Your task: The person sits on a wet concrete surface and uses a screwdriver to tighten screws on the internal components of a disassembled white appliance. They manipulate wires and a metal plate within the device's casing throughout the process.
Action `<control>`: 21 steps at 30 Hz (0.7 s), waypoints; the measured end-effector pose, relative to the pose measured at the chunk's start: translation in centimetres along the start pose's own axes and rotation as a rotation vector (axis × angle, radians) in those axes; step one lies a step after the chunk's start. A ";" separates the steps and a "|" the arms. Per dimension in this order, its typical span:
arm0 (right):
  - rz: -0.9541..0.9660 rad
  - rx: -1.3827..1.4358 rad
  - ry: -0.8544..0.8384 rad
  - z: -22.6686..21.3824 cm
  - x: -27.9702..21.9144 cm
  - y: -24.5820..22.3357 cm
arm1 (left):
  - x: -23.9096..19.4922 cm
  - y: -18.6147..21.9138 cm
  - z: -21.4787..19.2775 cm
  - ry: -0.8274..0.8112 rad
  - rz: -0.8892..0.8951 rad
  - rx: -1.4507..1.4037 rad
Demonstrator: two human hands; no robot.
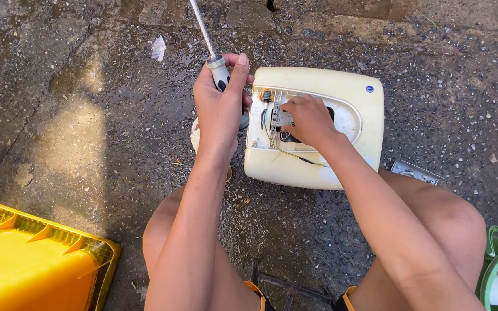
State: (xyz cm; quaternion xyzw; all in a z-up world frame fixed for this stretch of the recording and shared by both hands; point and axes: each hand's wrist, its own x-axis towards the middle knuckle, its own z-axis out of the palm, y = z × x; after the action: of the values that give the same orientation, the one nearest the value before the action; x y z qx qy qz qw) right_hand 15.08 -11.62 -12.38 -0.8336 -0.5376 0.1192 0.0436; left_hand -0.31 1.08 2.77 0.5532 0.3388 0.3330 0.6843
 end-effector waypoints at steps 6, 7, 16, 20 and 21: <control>0.067 0.090 0.009 -5.5 -0.4 -0.5 | 0.1 0.0 0.4 -0.014 0.016 0.011; 0.068 0.109 0.045 -6.5 -0.5 -0.3 | 0.0 0.1 0.5 -0.014 0.003 0.018; -0.139 0.658 0.332 -18.3 -9.5 0.4 | -1.2 -0.5 3.7 -0.243 -0.040 -0.228; 0.050 1.242 0.140 -15.6 -12.9 1.8 | -3.6 -0.8 8.2 -0.499 0.073 -0.158; -0.020 1.222 0.192 -15.3 -13.3 1.7 | -4.1 -1.2 9.4 -0.589 0.096 -0.145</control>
State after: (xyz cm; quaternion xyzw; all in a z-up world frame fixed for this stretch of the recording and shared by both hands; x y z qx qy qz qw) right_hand 15.13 -23.59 4.13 -0.6600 -0.3735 0.3297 0.5624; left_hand 5.35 -7.57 3.44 0.5909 0.0745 0.2137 0.7743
